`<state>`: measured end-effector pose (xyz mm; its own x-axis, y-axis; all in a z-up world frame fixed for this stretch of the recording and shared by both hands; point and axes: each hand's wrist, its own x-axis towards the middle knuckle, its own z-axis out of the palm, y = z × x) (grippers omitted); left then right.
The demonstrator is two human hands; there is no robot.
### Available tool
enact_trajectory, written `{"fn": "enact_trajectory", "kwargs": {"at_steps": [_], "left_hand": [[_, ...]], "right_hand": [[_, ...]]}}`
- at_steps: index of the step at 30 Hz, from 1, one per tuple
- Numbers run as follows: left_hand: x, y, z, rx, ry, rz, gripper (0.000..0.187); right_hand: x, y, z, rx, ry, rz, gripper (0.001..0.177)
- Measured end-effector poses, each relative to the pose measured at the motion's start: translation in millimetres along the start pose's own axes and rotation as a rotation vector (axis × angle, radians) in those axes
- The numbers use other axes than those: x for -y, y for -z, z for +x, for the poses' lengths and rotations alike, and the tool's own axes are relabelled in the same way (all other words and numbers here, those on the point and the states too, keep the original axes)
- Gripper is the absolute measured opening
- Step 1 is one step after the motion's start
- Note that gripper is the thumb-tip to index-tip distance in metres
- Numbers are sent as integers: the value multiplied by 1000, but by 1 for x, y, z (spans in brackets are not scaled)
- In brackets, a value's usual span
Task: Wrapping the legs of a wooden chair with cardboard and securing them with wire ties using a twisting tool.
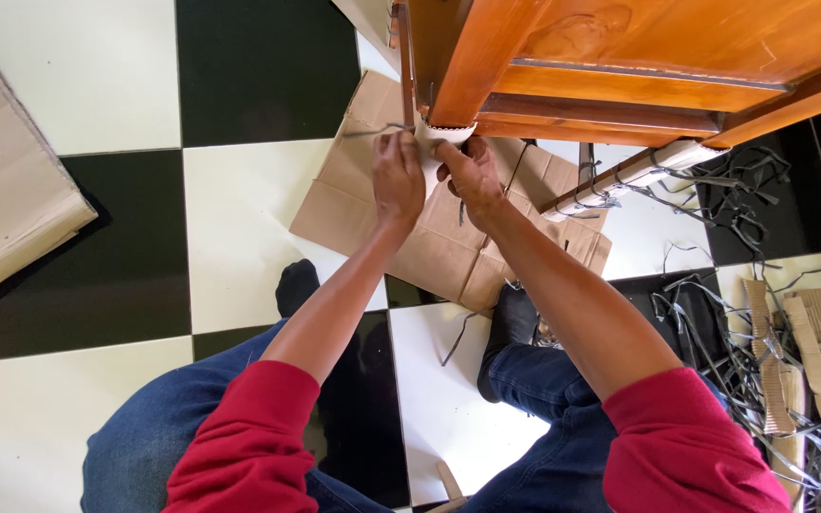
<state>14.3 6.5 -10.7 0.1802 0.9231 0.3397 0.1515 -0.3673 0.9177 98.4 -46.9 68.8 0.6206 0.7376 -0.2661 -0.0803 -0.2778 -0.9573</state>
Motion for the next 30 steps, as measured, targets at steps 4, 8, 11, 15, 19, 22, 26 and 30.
{"fn": "enact_trajectory", "kwargs": {"at_steps": [4,8,11,15,19,22,26,30], "left_hand": [[21,-5,19,28,208,10,37],[54,-19,43,154,747,-297,54],[63,-27,53,145,818,-391,43],[76,-35,55,104,683,-305,30],[43,-19,39,56,507,98,30],[46,-26,30,-120,536,176,28],[22,-18,20,-248,386,138,23],[16,-4,19,-270,268,-8,8]], "right_hand": [[-3,2,2,-14,-5,18,17],[-5,2,2,-17,-20,63,15],[2,0,-2,-25,-18,101,15],[7,-3,-7,-40,-16,96,17],[-31,-10,14,-135,129,-42,20],[-47,-9,12,-306,340,-288,40],[-56,-3,3,-418,400,-366,33],[-52,16,3,-358,447,-565,20]]}}
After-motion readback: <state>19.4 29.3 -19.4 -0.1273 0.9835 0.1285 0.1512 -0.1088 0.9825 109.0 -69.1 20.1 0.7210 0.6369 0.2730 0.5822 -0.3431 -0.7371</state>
